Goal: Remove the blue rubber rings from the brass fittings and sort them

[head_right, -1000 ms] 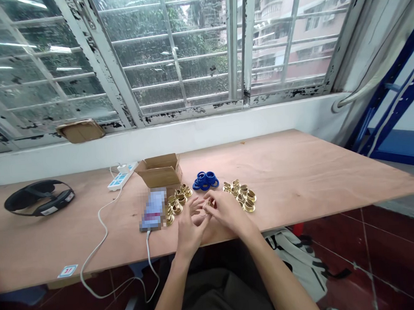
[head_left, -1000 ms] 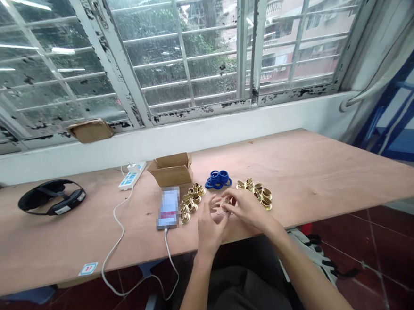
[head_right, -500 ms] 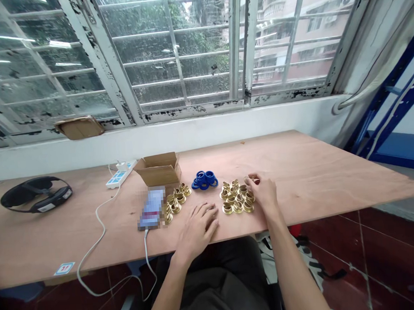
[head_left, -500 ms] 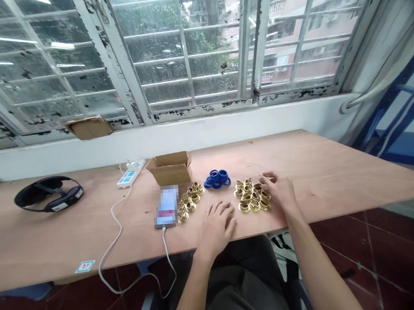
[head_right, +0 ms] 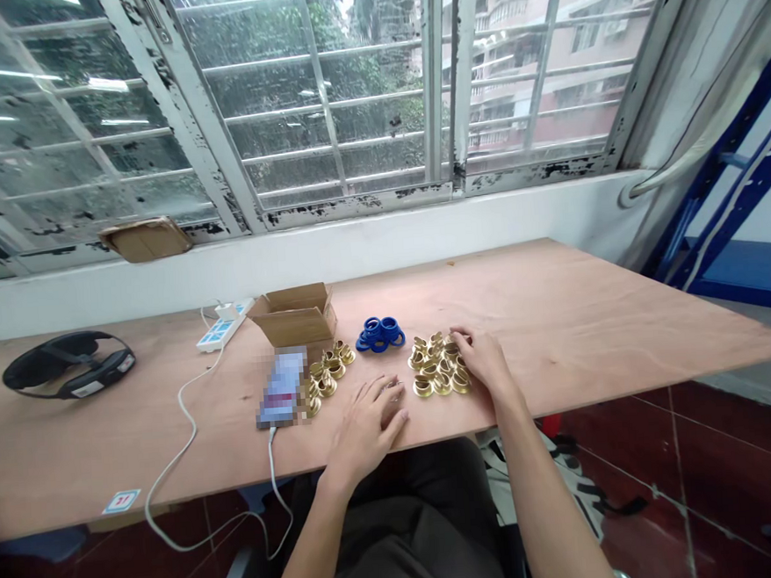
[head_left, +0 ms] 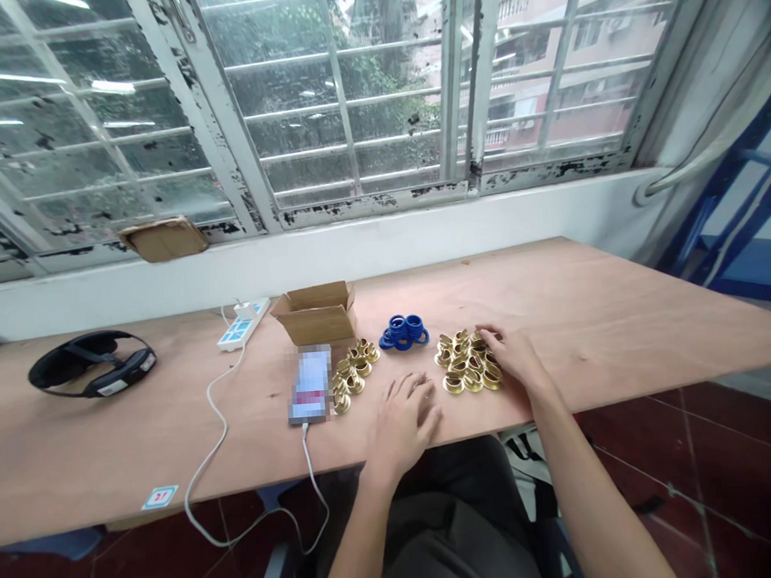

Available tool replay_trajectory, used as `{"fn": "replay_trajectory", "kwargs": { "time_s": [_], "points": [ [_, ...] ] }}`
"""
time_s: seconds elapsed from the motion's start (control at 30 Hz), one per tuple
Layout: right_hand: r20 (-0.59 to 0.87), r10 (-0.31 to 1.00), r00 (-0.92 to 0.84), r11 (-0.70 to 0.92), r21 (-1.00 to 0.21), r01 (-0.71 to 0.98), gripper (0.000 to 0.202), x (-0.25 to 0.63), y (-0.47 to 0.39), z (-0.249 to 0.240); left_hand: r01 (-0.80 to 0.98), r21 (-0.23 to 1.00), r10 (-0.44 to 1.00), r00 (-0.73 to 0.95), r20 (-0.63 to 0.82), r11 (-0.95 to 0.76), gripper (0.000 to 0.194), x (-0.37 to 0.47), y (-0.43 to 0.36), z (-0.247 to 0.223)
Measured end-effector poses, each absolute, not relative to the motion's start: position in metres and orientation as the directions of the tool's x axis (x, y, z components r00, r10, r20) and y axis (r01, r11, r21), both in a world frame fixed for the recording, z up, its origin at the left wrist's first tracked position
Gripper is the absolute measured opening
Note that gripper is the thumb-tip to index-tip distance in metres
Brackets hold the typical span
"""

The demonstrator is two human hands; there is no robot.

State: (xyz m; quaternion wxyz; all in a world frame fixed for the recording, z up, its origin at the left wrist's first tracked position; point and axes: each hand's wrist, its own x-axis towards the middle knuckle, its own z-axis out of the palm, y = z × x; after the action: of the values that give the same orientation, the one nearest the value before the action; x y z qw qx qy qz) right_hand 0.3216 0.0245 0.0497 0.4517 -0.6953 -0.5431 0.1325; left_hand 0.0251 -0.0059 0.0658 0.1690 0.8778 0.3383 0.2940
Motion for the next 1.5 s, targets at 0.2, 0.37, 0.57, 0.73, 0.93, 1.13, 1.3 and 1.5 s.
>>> {"fn": "replay_trajectory", "kwargs": {
  "time_s": [0.2,0.37,0.57,0.73,0.93,1.13,1.3,1.5],
  "points": [
    [0.319,0.870,0.376,0.008,-0.771,0.637,0.037,0.324,0.026,0.048,0.455,0.584,0.733,0.519,0.440,-0.672,0.035,0.025,-0.007,0.068],
    [0.318,0.871,0.376,0.014,-0.780,0.626,0.039,0.323,0.026,0.049,0.467,0.612,0.766,0.305,0.566,-0.638,0.026,0.021,-0.006,0.072],
    [0.321,0.865,0.386,0.008,-0.778,0.628,0.039,0.323,0.025,0.051,0.630,0.574,0.758,0.036,0.651,-0.523,0.025,0.001,0.002,0.086],
    [0.317,0.862,0.395,0.006,-0.786,0.618,0.039,0.323,0.025,0.052,0.707,0.569,0.806,0.002,0.592,-0.421,0.025,-0.014,0.013,0.077],
    [0.327,0.814,0.480,0.012,-0.836,0.549,0.039,0.321,0.022,0.058,0.750,0.538,0.843,0.047,0.536,-0.384,0.022,-0.021,0.019,0.063],
    [0.407,0.727,0.553,-0.011,-0.798,0.603,0.034,0.319,0.016,0.070,0.745,0.512,0.863,0.168,0.477,-0.428,0.026,-0.023,0.019,0.070],
    [0.515,0.635,0.576,0.053,-0.772,0.633,0.032,0.309,0.007,0.090,0.748,0.482,0.844,0.194,0.499,-0.457,0.032,-0.022,0.019,0.068],
    [0.573,0.622,0.533,0.166,-0.762,0.626,0.029,0.281,-0.011,0.122,0.678,0.562,0.837,0.150,0.526,-0.474,0.022,-0.020,0.016,0.070]
  ]
}}
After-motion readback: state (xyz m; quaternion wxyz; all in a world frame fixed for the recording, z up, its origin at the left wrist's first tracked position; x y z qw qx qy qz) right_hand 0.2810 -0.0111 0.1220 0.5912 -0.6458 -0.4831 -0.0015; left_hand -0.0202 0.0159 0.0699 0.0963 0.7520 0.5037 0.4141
